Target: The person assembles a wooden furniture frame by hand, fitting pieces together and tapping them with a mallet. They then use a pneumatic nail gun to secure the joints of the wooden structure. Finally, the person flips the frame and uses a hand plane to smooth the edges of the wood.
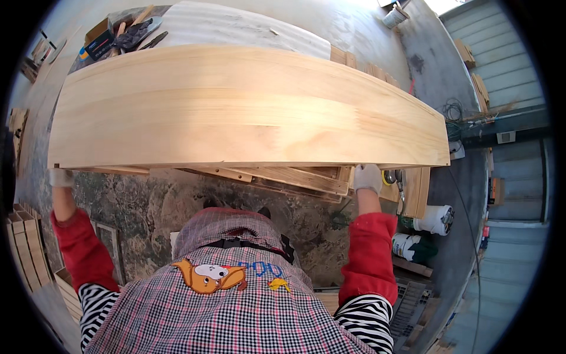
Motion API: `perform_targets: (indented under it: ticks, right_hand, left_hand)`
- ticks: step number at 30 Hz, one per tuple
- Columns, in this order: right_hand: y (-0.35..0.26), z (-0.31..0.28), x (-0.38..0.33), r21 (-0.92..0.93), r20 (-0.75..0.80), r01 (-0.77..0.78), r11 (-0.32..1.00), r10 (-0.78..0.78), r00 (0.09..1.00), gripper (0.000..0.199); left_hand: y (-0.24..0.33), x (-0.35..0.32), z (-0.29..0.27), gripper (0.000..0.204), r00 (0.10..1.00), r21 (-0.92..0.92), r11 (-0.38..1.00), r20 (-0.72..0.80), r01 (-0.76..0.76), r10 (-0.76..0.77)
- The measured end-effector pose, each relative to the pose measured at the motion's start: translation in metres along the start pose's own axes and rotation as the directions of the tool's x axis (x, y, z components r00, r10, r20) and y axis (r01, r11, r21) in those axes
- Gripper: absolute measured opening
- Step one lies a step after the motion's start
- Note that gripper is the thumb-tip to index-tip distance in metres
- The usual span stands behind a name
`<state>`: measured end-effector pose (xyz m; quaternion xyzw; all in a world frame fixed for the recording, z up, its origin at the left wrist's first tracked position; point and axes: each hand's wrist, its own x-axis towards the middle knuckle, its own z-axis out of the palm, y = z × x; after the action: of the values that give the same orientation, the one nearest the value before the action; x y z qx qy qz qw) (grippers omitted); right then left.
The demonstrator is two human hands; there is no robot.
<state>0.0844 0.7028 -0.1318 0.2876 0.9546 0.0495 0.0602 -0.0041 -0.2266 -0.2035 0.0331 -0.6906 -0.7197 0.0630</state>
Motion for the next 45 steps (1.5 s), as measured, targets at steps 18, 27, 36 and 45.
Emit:
perform_targets:
  ticks: [18, 27, 36, 45]
  right_hand:
    - [0.033, 0.056, 0.033, -0.336, -0.048, 0.086, 0.938, -0.108, 0.993, 0.038]
    - [0.023, 0.002, -0.018, 0.442, 0.096, 0.257, 0.86, -0.33, 0.939, 0.036]
    - [-0.309, 0.051, -0.139, 0.932, 0.036, 0.283, 0.227, -0.834, 0.55, 0.04]
    - [-0.368, 0.085, -0.16, 0.914, -0.154, 0.398, 0.078, -0.842, 0.518, 0.038]
  left_hand:
    - [0.148, -0.009, 0.261, 0.052, 0.695, -0.357, 0.713, 0.202, -0.604, 0.69]
    - [0.152, 0.002, 0.262, 0.067, 0.391, -0.265, 0.478, 0.323, -0.837, 0.862]
    - [0.201, -0.022, 0.307, 0.049, 0.931, -0.571, 0.811, 0.213, -0.127, 0.296]
    - [0.201, -0.026, 0.307, 0.047, 0.965, -0.634, 0.774, 0.192, -0.014, 0.176]
